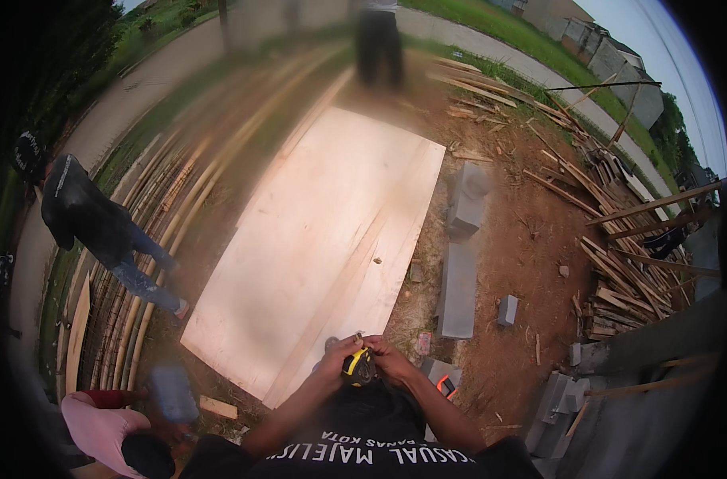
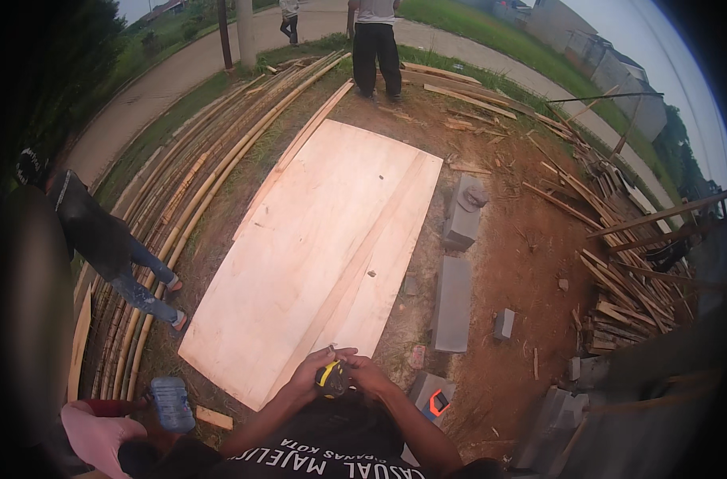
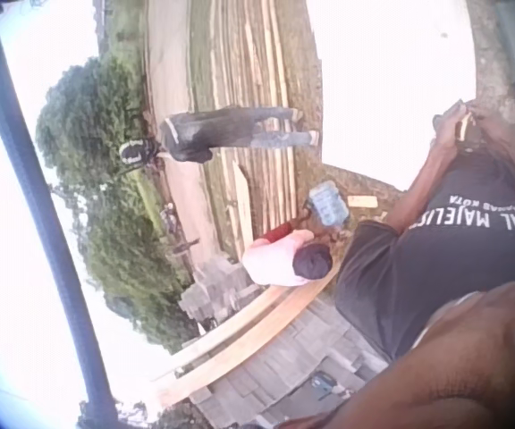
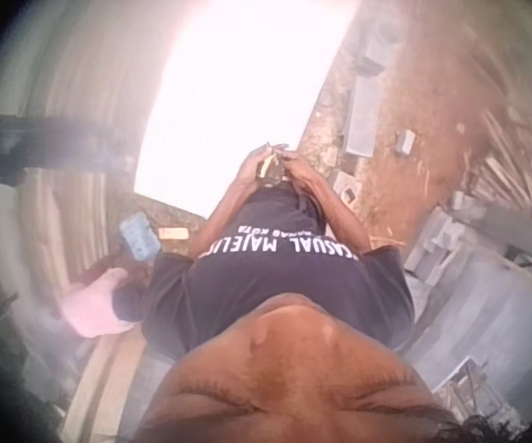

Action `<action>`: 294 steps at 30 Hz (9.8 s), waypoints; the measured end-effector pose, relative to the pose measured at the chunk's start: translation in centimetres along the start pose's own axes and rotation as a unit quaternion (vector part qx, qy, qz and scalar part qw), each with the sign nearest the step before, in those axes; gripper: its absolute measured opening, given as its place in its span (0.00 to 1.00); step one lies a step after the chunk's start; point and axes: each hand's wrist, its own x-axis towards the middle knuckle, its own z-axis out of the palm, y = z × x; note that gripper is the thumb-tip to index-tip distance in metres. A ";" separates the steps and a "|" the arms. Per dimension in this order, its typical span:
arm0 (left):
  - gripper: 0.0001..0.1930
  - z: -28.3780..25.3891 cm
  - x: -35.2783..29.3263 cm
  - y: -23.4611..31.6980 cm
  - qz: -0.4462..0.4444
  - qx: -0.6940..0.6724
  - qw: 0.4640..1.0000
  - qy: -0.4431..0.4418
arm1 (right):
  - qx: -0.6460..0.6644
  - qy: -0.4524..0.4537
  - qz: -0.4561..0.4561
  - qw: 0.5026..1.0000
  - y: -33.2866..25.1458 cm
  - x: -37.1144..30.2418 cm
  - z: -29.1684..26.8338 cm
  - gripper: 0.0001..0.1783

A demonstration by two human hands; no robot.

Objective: The person measures a large plywood sheet with a tape measure and marks it with a pencil. They then use a thin wooden strip as a straightedge to draw a long line across the sheet.

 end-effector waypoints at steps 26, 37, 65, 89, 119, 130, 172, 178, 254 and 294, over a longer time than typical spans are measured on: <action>0.17 -7.0 22.4 20.0 0.209 -0.107 0.953 0.192 | 0.105 -0.195 0.183 0.958 -23.9 30.1 -2.2 0.24; 0.26 -3.6 33.2 28.8 0.179 -0.157 0.943 0.234 | 0.011 0.027 0.102 0.994 -36.8 38.7 -14.4 0.14; 0.20 -27.0 13.2 33.2 0.218 0.157 0.778 0.568 | -0.669 -0.455 0.012 0.587 -29.3 57.4 28.4 0.08; 0.21 -38.0 2.4 15.5 0.001 -0.236 0.598 0.766 | -0.680 -0.718 0.013 -0.149 -10.9 83.9 40.5 0.20; 0.21 -75.6 -2.4 -10.3 0.042 -0.269 0.709 0.651 | -0.697 -0.517 0.494 0.056 28.1 84.4 34.8 0.19; 0.12 -118.6 -5.9 -12.8 -0.090 -0.147 0.580 0.796 | -0.760 -0.504 0.354 0.208 41.1 89.9 11.1 0.16; 0.25 -104.3 -3.6 -37.4 -0.273 -0.058 0.513 0.812 | -0.672 -0.693 0.177 0.191 50.5 88.8 12.9 0.15; 0.23 -103.9 -3.8 -37.1 -0.192 -0.074 0.498 0.842 | -0.695 -0.662 0.216 0.180 50.2 89.3 12.9 0.15; 0.21 -104.2 -3.3 -37.0 -0.226 -0.144 0.425 0.865 | -0.576 -0.602 0.147 0.533 79.5 97.2 30.3 0.06; 0.20 -106.4 -3.6 -36.6 -0.313 -0.102 0.417 0.847 | -0.546 -0.807 -0.094 0.203 92.9 100.5 40.5 0.13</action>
